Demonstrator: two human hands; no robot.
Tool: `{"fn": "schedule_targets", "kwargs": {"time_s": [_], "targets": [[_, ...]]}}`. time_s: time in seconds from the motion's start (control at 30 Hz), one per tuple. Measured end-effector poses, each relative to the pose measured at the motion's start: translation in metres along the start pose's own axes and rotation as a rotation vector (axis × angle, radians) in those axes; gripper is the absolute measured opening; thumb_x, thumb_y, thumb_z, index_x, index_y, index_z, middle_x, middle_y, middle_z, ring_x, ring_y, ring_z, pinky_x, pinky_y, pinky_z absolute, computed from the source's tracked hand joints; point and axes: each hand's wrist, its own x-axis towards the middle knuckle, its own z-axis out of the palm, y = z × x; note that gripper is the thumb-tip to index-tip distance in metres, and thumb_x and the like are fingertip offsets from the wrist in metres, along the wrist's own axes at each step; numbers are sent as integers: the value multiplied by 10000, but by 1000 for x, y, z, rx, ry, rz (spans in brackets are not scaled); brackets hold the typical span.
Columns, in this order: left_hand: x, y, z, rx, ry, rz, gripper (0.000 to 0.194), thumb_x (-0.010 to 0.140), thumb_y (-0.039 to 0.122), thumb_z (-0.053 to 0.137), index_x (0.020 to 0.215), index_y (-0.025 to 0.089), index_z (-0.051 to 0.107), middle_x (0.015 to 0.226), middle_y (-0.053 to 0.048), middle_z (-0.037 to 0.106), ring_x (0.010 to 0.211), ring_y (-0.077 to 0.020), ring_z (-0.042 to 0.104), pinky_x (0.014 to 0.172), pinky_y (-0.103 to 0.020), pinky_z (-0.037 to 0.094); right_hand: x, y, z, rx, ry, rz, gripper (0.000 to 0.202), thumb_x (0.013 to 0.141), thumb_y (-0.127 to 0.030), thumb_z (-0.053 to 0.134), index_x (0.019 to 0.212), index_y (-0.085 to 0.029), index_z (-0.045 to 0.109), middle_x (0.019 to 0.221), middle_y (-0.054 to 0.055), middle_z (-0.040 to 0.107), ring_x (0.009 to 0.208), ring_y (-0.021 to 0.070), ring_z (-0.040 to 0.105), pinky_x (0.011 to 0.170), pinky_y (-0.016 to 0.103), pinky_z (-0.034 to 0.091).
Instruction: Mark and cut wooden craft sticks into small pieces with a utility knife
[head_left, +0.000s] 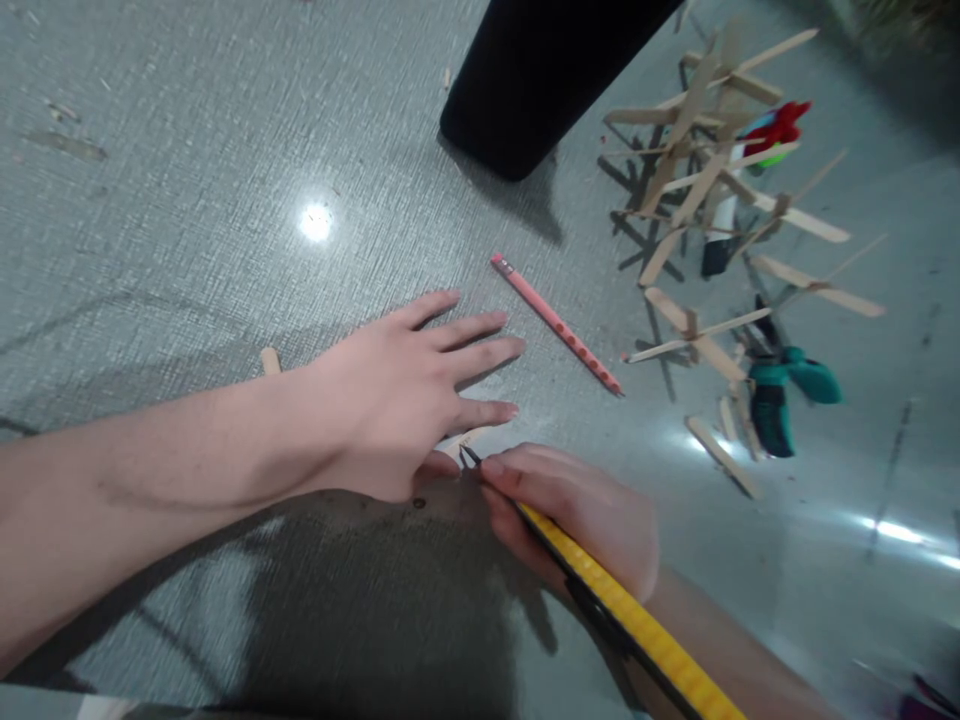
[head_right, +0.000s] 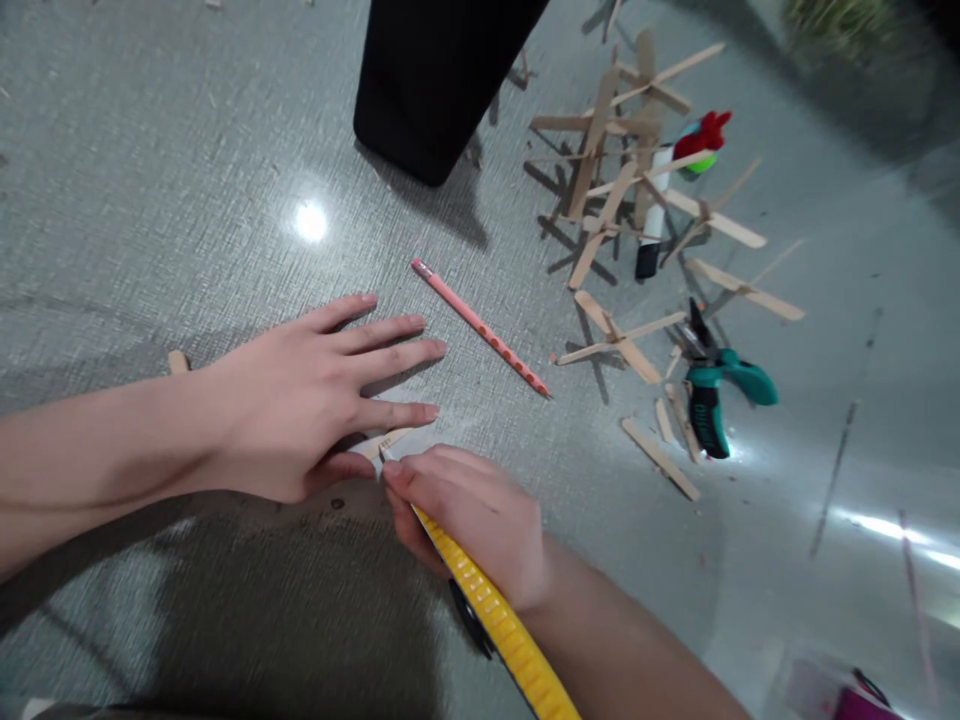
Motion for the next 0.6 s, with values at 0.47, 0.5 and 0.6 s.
{"fn": "schedule_targets", "kwargs": {"time_s": [0.47, 0.5, 0.6], "targets": [[1, 2, -2, -2, -1, -13, 616, 837, 523, 667, 1407, 304, 584, 1613, -95, 379, 1523, -340, 300, 1241, -570, 204, -4, 2, 6, 50, 66, -67, 250, 1027, -136, 434, 828, -234, 547, 572, -50, 576, 527, 127, 481, 566, 280, 457], [0, 2, -3, -6, 4, -15, 613, 834, 518, 673, 1402, 304, 590, 1610, -91, 386, 1520, -341, 308, 1243, -569, 203, -4, 1, 5, 63, 50, -72, 226, 1026, -140, 436, 864, -234, 562, 581, -51, 585, 536, 129, 482, 582, 282, 467], [-1, 3, -3, -28, 21, -19, 596, 830, 498, 684, 1388, 305, 604, 1604, -75, 400, 1512, -344, 324, 1250, -562, 201, -4, 0, 1, 76, -1, -33, 298, 1037, -146, 408, 803, -236, 569, 592, -37, 604, 557, 130, 510, 606, 285, 483]]}}
